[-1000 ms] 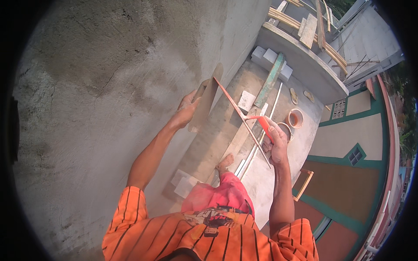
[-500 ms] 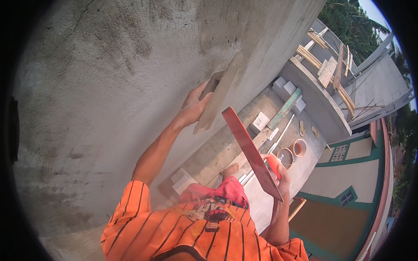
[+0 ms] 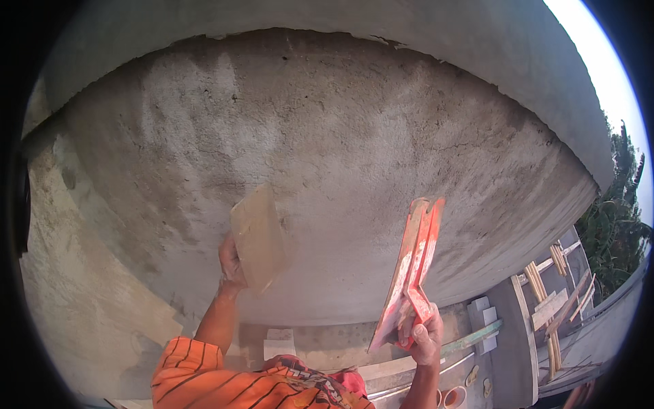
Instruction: The person uses a red rectangular float and a smaller trowel to smooth and apply plaster to a concrete wall. They repeatedly scrape the wall surface with the float and use the trowel to transfer material, working on the upper section of the wall.
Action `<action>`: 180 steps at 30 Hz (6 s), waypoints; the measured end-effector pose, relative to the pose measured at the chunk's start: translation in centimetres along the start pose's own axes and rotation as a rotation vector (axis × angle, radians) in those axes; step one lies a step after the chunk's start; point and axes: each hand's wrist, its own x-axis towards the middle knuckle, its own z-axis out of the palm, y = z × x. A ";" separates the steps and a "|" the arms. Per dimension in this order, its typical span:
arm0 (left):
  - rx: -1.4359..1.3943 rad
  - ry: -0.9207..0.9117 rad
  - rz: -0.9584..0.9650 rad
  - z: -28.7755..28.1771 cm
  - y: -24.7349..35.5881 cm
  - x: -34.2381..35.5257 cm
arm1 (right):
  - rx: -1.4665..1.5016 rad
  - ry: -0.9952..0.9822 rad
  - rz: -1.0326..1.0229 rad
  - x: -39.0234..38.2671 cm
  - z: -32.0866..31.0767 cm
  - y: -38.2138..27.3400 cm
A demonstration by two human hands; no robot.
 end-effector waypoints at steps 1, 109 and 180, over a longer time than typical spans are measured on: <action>0.054 0.106 0.052 -2.8 0.4 0.3 | -0.053 -0.041 -0.011 1.3 2.0 -0.8; 1.322 0.392 0.410 -42.0 11.7 -8.1 | -1.717 0.002 -1.131 22.2 20.9 -22.3; 1.721 0.505 0.485 -37.4 14.2 -2.6 | -1.411 0.070 -1.168 22.3 30.1 -20.6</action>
